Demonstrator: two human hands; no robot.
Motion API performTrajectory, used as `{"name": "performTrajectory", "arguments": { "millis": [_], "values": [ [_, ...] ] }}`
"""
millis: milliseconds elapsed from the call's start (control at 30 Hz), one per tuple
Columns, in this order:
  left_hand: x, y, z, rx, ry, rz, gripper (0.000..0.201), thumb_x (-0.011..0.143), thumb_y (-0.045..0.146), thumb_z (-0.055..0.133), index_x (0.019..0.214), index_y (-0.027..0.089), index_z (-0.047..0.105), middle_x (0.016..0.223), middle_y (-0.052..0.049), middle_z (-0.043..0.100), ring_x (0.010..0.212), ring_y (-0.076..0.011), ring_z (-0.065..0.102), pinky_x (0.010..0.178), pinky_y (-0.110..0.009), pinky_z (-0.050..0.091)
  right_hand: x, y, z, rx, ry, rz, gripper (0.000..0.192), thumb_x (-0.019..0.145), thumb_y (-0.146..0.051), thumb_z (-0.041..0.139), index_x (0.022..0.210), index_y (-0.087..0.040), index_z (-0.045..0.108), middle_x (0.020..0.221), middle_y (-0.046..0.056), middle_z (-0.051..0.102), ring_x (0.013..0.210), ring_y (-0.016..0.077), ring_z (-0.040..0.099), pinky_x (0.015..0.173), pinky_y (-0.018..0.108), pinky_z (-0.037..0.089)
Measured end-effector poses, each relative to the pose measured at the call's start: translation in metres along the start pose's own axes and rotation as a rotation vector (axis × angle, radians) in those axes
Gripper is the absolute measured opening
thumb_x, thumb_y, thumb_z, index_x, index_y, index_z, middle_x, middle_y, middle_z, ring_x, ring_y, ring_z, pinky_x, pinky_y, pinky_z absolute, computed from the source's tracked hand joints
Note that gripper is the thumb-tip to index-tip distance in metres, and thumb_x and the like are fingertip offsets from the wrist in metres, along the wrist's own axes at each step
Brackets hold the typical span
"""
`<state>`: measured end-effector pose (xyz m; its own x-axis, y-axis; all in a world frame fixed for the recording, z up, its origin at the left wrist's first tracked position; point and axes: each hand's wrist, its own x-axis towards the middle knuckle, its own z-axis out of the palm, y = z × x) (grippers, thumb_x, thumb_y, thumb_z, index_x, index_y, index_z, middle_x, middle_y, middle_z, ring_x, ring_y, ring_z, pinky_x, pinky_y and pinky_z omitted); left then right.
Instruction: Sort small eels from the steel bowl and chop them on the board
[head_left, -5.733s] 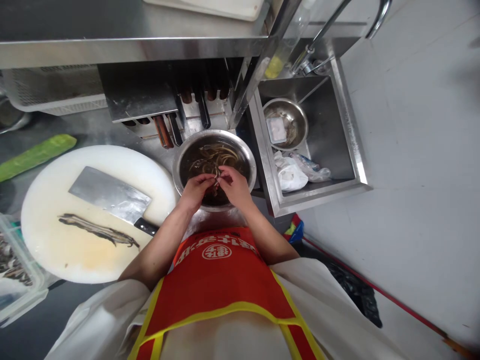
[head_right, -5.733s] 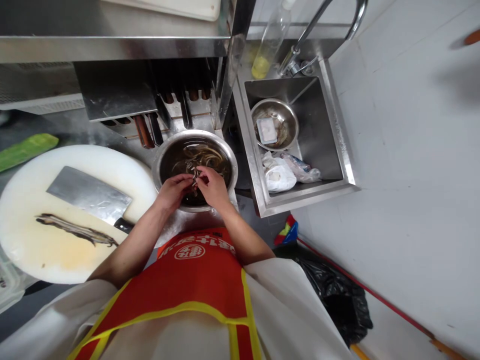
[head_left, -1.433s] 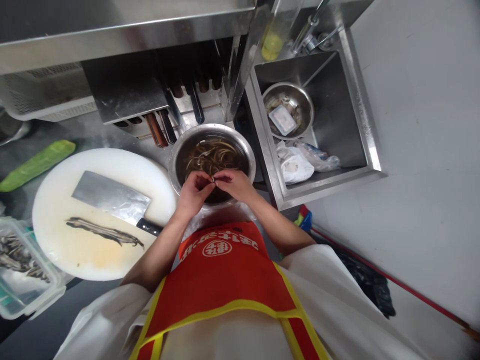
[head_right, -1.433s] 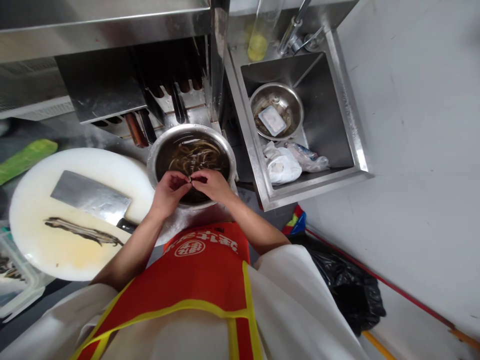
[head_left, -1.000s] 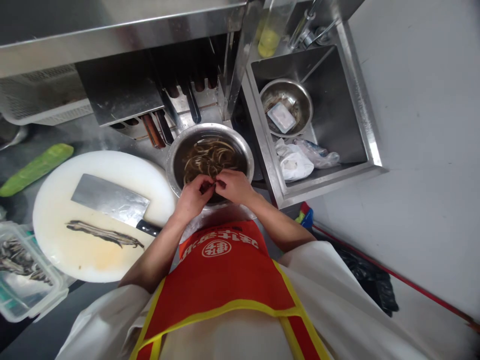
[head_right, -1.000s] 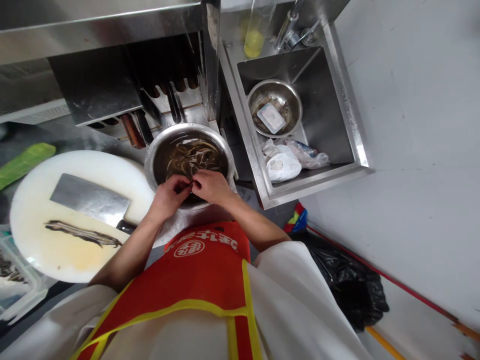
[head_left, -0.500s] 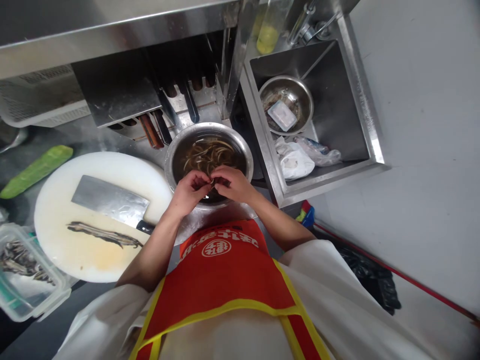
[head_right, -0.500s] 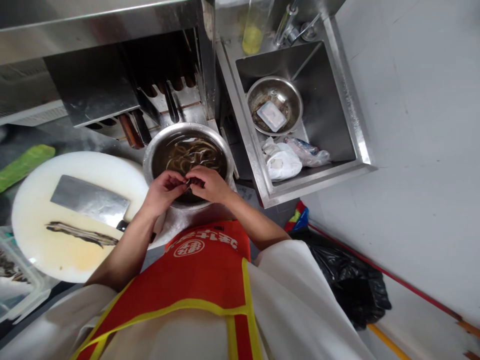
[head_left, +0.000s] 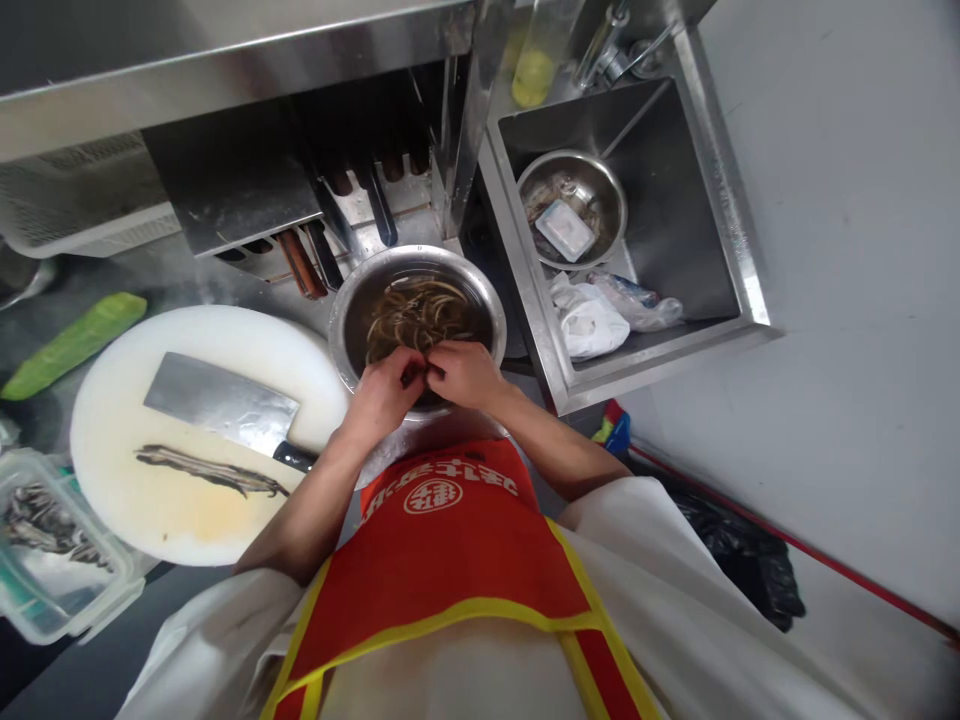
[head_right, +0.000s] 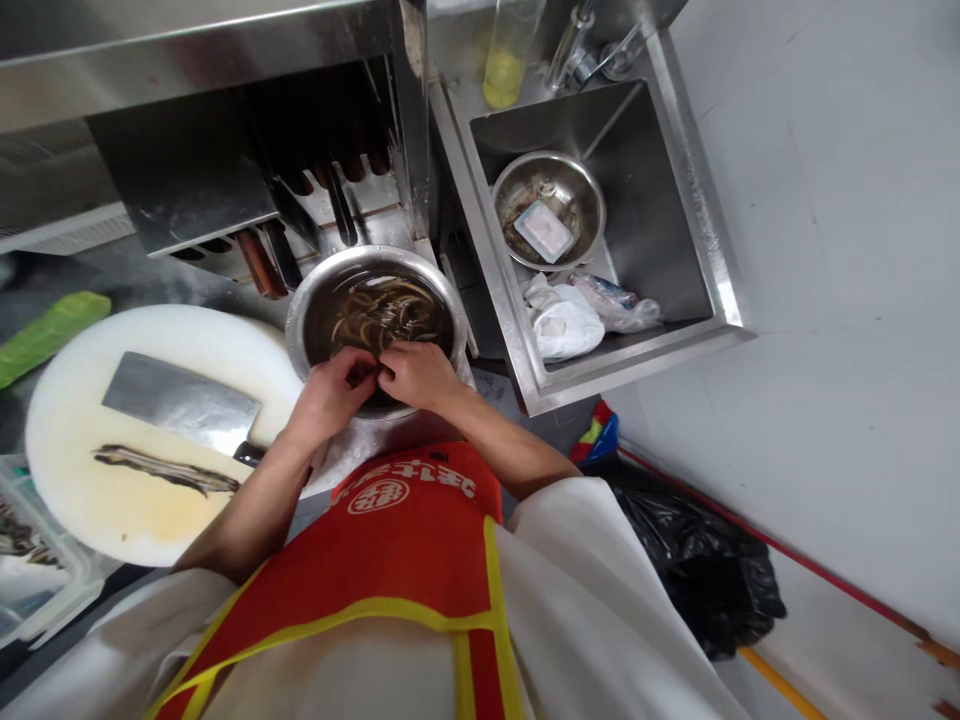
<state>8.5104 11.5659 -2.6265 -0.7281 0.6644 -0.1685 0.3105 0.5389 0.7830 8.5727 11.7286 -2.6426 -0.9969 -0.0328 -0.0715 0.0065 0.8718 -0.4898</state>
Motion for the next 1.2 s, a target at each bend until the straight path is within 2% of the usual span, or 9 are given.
{"name": "performTrajectory", "arguments": {
  "millis": [167,267,367,500,800,1200],
  "values": [
    [0.000,-0.003,0.003,-0.083,0.034,-0.037,0.012,0.083,0.025,0.061,0.094,0.022,0.065,0.081,0.001,0.068,0.072,-0.0151,0.062,0.070,-0.025,0.046,0.002,0.006,0.001,0.128,0.053,0.034,0.018,0.083,-0.012,0.054,0.075,-0.017,0.070,0.077,0.004,0.071,0.074,0.0167,0.061,0.069,0.027,0.039],
    [0.000,-0.007,0.005,-0.184,0.074,-0.086,0.014,0.083,0.031,0.064,0.094,0.022,0.065,0.078,0.001,0.067,0.068,-0.0141,0.060,0.065,-0.025,0.045,0.000,0.009,-0.003,0.291,0.123,0.050,0.020,0.084,-0.010,0.054,0.082,-0.016,0.073,0.079,0.003,0.073,0.074,0.0141,0.062,0.071,0.025,0.041],
    [0.001,-0.008,0.006,-0.224,0.096,-0.108,0.016,0.082,0.033,0.066,0.093,0.021,0.066,0.077,0.002,0.066,0.066,-0.0135,0.059,0.063,-0.024,0.044,-0.002,0.010,-0.006,0.388,0.132,0.063,0.017,0.086,-0.014,0.058,0.086,-0.016,0.074,0.079,0.002,0.072,0.071,0.0123,0.061,0.068,0.023,0.040],
    [0.000,-0.008,0.006,-0.201,0.109,-0.098,0.015,0.082,0.031,0.065,0.095,0.021,0.066,0.079,0.002,0.067,0.067,-0.0132,0.059,0.064,-0.024,0.044,-0.001,0.009,-0.003,0.345,0.118,0.059,0.012,0.086,-0.023,0.065,0.083,-0.016,0.074,0.075,0.002,0.070,0.069,0.0126,0.059,0.066,0.024,0.038],
    [-0.001,-0.008,0.005,-0.183,0.104,-0.078,0.014,0.082,0.027,0.064,0.095,0.022,0.067,0.076,0.002,0.066,0.066,-0.0131,0.057,0.065,-0.025,0.044,0.003,0.007,0.000,0.304,0.091,0.114,0.019,0.087,-0.017,0.060,0.073,-0.016,0.072,0.070,0.002,0.069,0.067,0.0124,0.060,0.067,0.025,0.038],
    [0.003,-0.015,0.008,-0.603,0.171,-0.184,0.017,0.069,0.026,0.072,0.083,0.020,0.066,0.070,0.002,0.062,0.062,-0.0116,0.052,0.059,-0.023,0.041,0.003,0.013,0.006,0.472,0.208,0.165,0.012,0.083,-0.014,0.061,0.080,-0.017,0.072,0.076,0.001,0.071,0.069,0.0126,0.063,0.069,0.023,0.044]
  ]
}}
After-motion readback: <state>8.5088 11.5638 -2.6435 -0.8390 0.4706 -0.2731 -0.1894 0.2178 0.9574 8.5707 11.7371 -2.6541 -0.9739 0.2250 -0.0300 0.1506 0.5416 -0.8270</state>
